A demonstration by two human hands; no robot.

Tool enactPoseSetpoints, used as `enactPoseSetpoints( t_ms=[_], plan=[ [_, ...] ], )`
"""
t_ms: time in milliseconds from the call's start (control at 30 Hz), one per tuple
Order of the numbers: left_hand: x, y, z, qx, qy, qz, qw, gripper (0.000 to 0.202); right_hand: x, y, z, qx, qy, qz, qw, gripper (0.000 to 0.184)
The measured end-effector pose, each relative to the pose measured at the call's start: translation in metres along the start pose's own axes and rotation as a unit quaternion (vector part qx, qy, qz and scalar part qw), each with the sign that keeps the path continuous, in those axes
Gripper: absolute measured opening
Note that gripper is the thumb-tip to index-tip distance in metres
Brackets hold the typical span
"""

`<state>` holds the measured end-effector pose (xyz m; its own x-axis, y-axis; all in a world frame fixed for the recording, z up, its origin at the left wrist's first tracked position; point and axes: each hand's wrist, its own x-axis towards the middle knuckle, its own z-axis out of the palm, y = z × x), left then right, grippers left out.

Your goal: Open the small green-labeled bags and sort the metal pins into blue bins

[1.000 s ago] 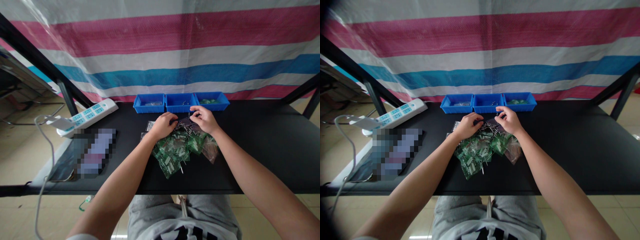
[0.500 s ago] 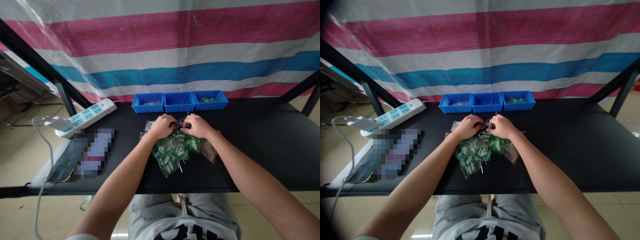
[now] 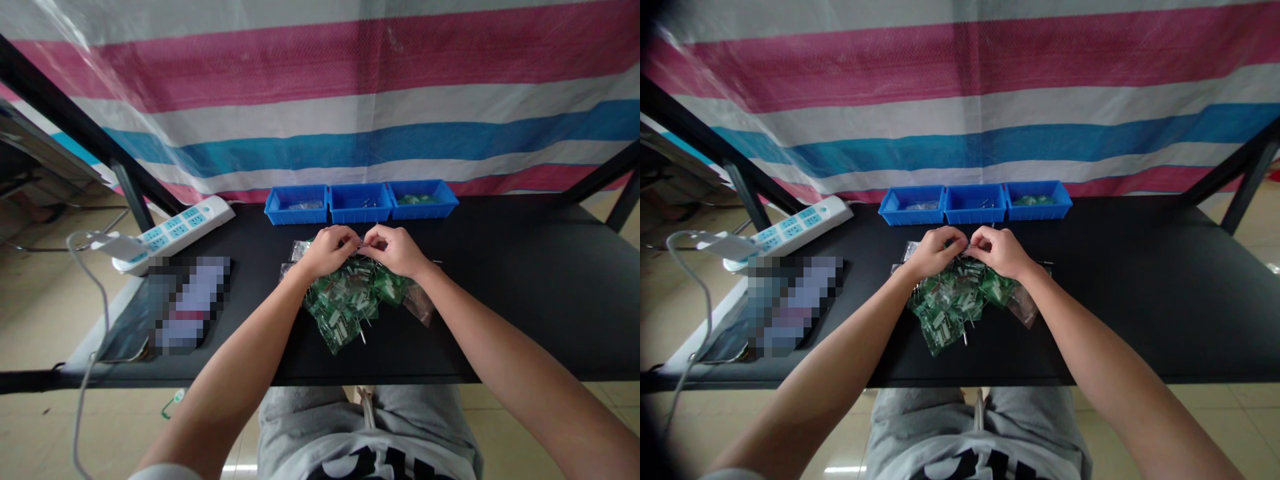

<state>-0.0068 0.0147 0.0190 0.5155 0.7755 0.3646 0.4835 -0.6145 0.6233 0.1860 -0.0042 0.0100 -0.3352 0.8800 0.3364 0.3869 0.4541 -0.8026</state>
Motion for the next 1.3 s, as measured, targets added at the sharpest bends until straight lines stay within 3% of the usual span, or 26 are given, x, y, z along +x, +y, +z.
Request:
enactPoseSetpoints(
  t_ms=[133, 333, 667, 900, 1133, 1300],
  plan=[
    [0.0, 0.003, 0.0, -0.02, -0.046, -0.013, 0.999, 0.038, -0.001, 0.001, 0.002, -0.028, 0.013, -0.008, 1.0, 0.034],
    [0.0, 0.003, 0.003, -0.041, -0.041, -0.011, 0.998, 0.034, -0.001, -0.002, 0.002, -0.046, 0.022, -0.016, 0.999, 0.038],
    [0.001, -0.006, 0.003, -0.058, 0.12, -0.037, 0.99, 0.027, 0.003, 0.002, -0.004, 0.032, 0.067, 0.043, 0.996, 0.042],
    [-0.001, -0.004, 0.004, -0.056, 0.114, -0.049, 0.991, 0.029, 0.004, 0.004, -0.002, 0.08, 0.073, 0.052, 0.993, 0.042],
    [-0.001, 0.002, 0.002, -0.027, 0.067, -0.059, 0.996, 0.039, 0.004, 0.007, 0.001, 0.076, 0.087, 0.056, 0.992, 0.033],
    [-0.001, -0.001, 0.004, -0.035, 0.088, -0.042, 0.995, 0.027, 0.002, 0.004, 0.0, 0.105, 0.081, 0.056, 0.99, 0.026]
  ],
)
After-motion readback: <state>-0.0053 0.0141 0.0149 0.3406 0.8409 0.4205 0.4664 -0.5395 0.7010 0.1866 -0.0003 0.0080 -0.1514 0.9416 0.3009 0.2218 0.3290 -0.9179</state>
